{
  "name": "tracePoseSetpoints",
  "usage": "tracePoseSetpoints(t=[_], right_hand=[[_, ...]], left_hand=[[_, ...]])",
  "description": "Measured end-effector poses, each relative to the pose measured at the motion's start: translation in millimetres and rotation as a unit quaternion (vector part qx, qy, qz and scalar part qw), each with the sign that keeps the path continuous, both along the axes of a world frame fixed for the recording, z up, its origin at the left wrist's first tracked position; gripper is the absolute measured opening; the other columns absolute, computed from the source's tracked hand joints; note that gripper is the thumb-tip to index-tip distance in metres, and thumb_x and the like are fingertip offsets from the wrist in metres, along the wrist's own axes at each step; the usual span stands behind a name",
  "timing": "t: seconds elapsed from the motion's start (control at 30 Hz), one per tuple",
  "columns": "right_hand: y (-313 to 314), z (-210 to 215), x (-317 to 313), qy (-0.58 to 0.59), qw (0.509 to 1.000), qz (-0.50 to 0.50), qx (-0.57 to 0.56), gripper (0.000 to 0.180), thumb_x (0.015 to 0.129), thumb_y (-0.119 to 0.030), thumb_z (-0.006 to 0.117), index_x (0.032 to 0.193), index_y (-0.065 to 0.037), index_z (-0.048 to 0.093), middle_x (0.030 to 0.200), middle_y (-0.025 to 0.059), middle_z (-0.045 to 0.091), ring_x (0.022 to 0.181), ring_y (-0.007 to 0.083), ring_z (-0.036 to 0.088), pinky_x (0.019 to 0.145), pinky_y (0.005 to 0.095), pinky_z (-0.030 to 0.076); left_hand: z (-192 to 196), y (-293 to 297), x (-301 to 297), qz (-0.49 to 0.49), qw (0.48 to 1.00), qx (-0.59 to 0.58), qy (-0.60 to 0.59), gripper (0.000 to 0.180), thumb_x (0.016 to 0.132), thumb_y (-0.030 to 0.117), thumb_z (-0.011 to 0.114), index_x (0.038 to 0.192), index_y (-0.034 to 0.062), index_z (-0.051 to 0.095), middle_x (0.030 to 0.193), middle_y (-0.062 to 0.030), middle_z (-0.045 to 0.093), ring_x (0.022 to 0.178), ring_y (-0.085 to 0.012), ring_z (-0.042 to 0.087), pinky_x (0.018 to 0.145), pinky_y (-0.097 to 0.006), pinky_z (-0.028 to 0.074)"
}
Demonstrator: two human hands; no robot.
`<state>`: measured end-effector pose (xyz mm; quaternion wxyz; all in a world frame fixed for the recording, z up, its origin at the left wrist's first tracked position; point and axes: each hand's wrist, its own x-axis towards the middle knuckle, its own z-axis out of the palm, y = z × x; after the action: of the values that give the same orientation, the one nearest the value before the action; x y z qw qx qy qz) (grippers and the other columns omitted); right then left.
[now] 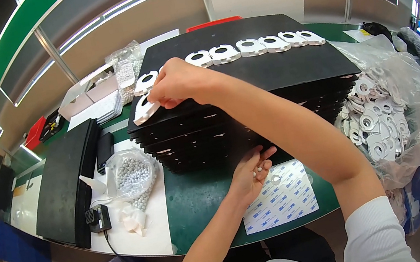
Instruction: The person assembles small white circular components by hand, then places the assembled components onto black trays.
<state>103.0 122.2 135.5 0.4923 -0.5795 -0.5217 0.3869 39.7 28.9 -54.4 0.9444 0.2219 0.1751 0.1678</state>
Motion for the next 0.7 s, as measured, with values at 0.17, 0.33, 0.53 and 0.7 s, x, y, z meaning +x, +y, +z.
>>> tracePoseSetpoints(t=[0.17,0.33,0.53,0.7], right_hand=[[-3.7,-9.6,13.2,-0.124,0.988,-0.048,0.078,0.029,0.064,-0.018,0.069,0.062,0.009,0.06,0.064,0.0157,0.064,0.052,0.0191,0.064,0.059,0.0301,0.052],[-97.8,-17.0,1.9,-0.222,0.881,-0.087,0.408,0.024,0.074,-0.009,0.064,0.095,0.001,0.059,0.086,0.0133,0.058,0.066,0.0207,0.06,0.062,0.0295,0.048],[-236.8,-81.0,62.2,-0.372,0.72,-0.307,0.499,0.023,0.066,0.005,0.066,0.086,-0.005,0.065,0.075,0.0058,0.061,0.062,0.0154,0.057,0.051,0.0241,0.045],[-308.2,-125.1,157.5,-0.36,0.835,-0.412,0.052,0.024,0.074,0.004,0.059,0.096,-0.004,0.062,0.088,0.0091,0.063,0.078,0.0215,0.061,0.067,0.0293,0.051]], left_hand=[[-0.5,-0.4,6.2,-0.024,0.999,0.016,0.031,0.021,0.091,0.025,0.053,0.097,0.0058,0.048,0.099,-0.0143,0.06,0.054,-0.0064,0.036,0.04,-0.016,0.025],[-6.8,5.8,-3.6,0.023,0.997,0.045,0.052,0.014,0.087,0.025,0.058,0.087,0.0118,0.054,0.064,0.0034,0.048,0.046,-0.0038,0.034,0.039,-0.016,0.022],[11.8,-2.5,-2.4,0.013,0.999,0.039,-0.007,0.019,0.089,0.018,0.055,0.106,0.0102,0.053,0.071,0.0029,0.049,0.049,-0.0022,0.034,0.042,-0.015,0.025],[12.3,-4.9,-1.7,0.007,0.997,0.074,-0.007,0.026,0.087,0.018,0.058,0.112,0.0113,0.051,0.084,0.0009,0.054,0.049,-0.0028,0.032,0.042,-0.015,0.025]])
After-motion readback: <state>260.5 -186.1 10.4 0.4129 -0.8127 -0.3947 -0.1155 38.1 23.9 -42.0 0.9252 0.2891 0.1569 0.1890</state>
